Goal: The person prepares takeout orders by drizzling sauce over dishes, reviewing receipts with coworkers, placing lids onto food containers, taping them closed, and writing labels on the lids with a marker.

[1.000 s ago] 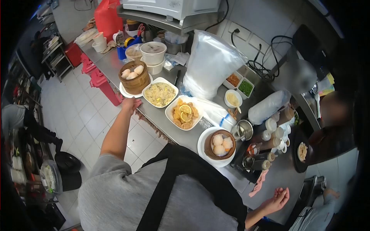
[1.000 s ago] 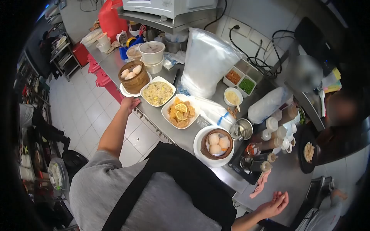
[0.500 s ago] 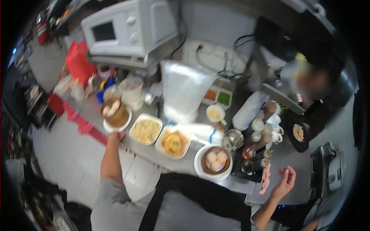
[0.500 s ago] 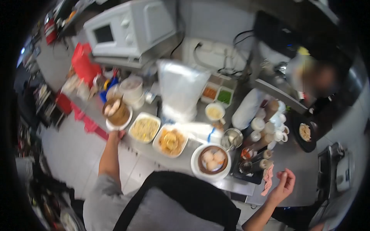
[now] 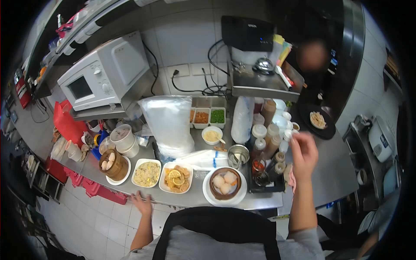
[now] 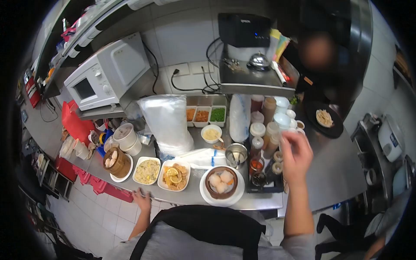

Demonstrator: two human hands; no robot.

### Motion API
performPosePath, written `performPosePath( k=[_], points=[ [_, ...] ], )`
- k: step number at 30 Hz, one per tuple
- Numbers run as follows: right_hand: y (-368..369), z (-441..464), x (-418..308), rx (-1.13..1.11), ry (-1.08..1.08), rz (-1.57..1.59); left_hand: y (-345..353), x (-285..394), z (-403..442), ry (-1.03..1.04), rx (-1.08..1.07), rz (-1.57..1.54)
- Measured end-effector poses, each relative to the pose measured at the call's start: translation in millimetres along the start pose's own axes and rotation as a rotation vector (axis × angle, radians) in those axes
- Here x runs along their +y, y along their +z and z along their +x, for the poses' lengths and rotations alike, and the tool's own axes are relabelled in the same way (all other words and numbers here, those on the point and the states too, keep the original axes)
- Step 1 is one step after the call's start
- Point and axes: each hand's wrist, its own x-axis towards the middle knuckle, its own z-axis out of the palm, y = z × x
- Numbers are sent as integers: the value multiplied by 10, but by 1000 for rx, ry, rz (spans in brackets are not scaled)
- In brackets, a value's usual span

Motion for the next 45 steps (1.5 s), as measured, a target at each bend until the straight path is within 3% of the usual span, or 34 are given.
performPosePath(
  k=[2,6,12,16,19,20,25,29,31,34,38,45],
  points=[
    [193,370,-170,-60,-219,-42,149,91,-169,80,-20,40],
    [643,1033,-121,-112,-359,26,274,185,-209,98,-31,42],
    [1104,1387,384,11,-589,-220,-118,334,-235,11,-197,93],
    [1062,1323,379,36,-594,-180,-279,364,-423,-44,18,-236],
    [1029,1305,365,45,-559,-155,-477,641,-556,-188,-54,-523],
    [1025,1306,373,51,-560,-158,-445,682,-612,-148,-36,-560],
    [1036,1288,382,83,-510,-162,-323,1051,-930,-194,-410,-955],
    [1035,1284,386,84,-525,-147,-136,1332,-1352,-112,-661,-845],
    [1028,1281,386,73,-520,-180,-229,1447,-1490,-186,-893,-932],
    [1075,1268,400,123,-524,-247,-251,1493,-1458,-267,-945,-1028],
    [1117,1238,356,149,-553,-282,-196,1367,-1159,-285,-863,-1088],
    [1121,1181,308,128,-566,-225,-398,1223,-576,-795,-535,-1287]
  ],
)
